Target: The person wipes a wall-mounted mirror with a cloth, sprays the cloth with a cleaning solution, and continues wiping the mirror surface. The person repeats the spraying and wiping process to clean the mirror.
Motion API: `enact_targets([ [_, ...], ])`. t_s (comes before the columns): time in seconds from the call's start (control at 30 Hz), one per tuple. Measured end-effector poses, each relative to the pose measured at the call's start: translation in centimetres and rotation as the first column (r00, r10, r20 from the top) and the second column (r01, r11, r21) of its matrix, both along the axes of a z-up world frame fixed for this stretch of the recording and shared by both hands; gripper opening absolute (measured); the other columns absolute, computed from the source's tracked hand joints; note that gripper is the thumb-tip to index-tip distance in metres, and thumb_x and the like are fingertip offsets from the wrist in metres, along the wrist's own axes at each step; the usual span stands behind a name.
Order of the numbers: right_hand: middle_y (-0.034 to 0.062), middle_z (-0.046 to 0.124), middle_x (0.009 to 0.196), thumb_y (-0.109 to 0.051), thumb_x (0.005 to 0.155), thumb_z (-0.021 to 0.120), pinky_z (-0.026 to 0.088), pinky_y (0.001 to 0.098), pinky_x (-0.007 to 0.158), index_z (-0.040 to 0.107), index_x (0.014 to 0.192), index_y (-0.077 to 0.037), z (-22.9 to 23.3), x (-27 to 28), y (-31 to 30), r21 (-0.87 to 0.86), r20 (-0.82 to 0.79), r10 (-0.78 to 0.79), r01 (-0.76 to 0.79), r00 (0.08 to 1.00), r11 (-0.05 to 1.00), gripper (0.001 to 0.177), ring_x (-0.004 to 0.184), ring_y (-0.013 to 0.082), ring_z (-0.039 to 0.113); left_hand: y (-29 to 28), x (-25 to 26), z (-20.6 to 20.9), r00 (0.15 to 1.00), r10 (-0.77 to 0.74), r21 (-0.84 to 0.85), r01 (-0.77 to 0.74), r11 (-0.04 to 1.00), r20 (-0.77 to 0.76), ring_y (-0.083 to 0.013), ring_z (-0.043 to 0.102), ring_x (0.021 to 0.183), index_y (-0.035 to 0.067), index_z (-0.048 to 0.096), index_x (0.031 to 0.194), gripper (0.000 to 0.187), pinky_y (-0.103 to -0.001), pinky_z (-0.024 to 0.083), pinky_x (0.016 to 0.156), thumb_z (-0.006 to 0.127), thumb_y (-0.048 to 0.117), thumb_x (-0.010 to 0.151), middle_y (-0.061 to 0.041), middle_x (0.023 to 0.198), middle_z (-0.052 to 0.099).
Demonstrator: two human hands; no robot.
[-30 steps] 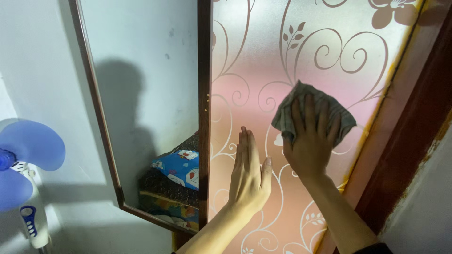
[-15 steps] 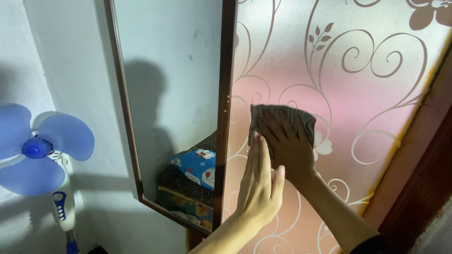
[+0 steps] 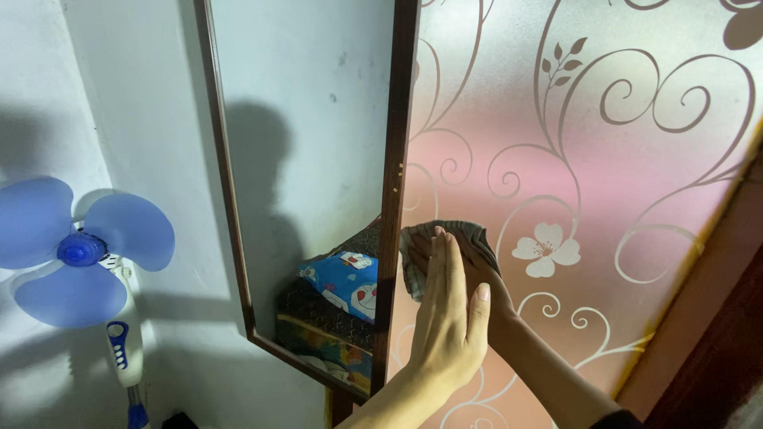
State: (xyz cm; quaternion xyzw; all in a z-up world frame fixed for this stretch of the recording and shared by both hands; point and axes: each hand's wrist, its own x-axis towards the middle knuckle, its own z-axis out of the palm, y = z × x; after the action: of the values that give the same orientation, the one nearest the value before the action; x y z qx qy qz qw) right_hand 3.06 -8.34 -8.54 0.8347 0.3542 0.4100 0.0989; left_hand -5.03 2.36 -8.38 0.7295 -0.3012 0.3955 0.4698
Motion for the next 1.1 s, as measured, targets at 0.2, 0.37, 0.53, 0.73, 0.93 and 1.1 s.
enact_targets([
  [0.2,0.0063,0.042,0.150,-0.029,0.083,0.058,0.024,0.0523,0.116,0.047,0.142,-0.009,-0.8,-3.0,-3.3,0.073,0.094,-0.060,0.053,0.994,0.996,0.063,0.141,0.0291,0.035,-1.5,-0.8,-3.2,0.910,-0.201,-0.283,0.098,0.954,-0.362,-0.0371,0.005,0.154,-0.005,0.008,0.155,0.071,-0.046,0.014,0.123,0.037,0.033,0.103,-0.025,0.166,0.004],
  [0.37,0.0061,0.044,0.149,-0.026,0.077,0.064,0.021,0.0622,0.114,0.052,0.140,-0.013,-1.1,-5.8,-4.8,0.193,0.115,-0.161,0.137,0.980,0.972,0.065,0.140,0.0342,0.034,-2.2,0.7,-5.3,0.593,-0.512,-0.636,0.000,0.772,-0.621,-0.0228,0.027,0.149,0.008,0.022,0.153,0.078,-0.041,0.022,0.119,0.049,0.049,0.092,-0.012,0.159,0.030],
  [0.53,0.0067,0.043,0.150,-0.021,0.073,0.066,0.016,0.0655,0.113,0.049,0.141,-0.015,-2.2,-9.3,-4.9,0.239,0.035,-0.150,0.138,0.988,0.961,0.070,0.141,0.0361,0.032,-1.9,1.7,-5.8,0.201,-0.921,-0.912,0.180,0.369,-0.333,-0.0294,0.052,0.130,0.008,0.047,0.146,0.084,-0.044,0.042,0.108,0.058,0.065,0.086,-0.019,0.140,0.055],
  [0.73,0.0079,0.037,0.154,-0.025,0.070,0.068,0.012,0.0601,0.118,0.038,0.147,-0.014,-4.0,-13.4,-3.8,0.228,-0.202,-0.128,0.173,0.971,0.958,0.083,0.142,0.0327,0.031,-2.0,-0.8,-6.8,0.133,-0.936,-0.930,0.133,0.342,-0.325,-0.0157,0.061,0.119,0.016,0.058,0.132,0.061,-0.038,0.043,0.104,0.064,0.052,0.084,0.000,0.126,0.066],
  [0.93,0.0163,0.029,0.158,-0.049,0.083,0.065,0.006,0.0579,0.117,0.027,0.153,-0.007,-5.0,-16.7,-4.5,0.451,-0.268,0.102,0.031,0.958,0.892,0.090,0.147,0.0363,0.021,0.0,-3.3,-8.1,0.137,-0.954,-0.961,0.036,0.275,-0.268,-0.0206,0.066,0.107,0.012,0.060,0.128,0.047,-0.040,0.050,0.095,0.059,0.042,0.093,-0.006,0.117,0.067],
  [1.1,0.0137,0.036,0.157,-0.050,0.090,0.053,0.023,0.0420,0.116,0.028,0.154,-0.011,-8.1,-18.0,-5.4,0.862,-0.505,0.431,0.416,0.748,0.290,0.080,0.146,0.0244,0.030,1.1,-6.8,-9.1,0.198,-0.938,-0.957,-0.003,0.291,-0.286,-0.0199,0.067,0.111,0.008,0.061,0.126,0.046,-0.041,0.052,0.098,0.058,0.037,0.092,-0.007,0.119,0.070],
])
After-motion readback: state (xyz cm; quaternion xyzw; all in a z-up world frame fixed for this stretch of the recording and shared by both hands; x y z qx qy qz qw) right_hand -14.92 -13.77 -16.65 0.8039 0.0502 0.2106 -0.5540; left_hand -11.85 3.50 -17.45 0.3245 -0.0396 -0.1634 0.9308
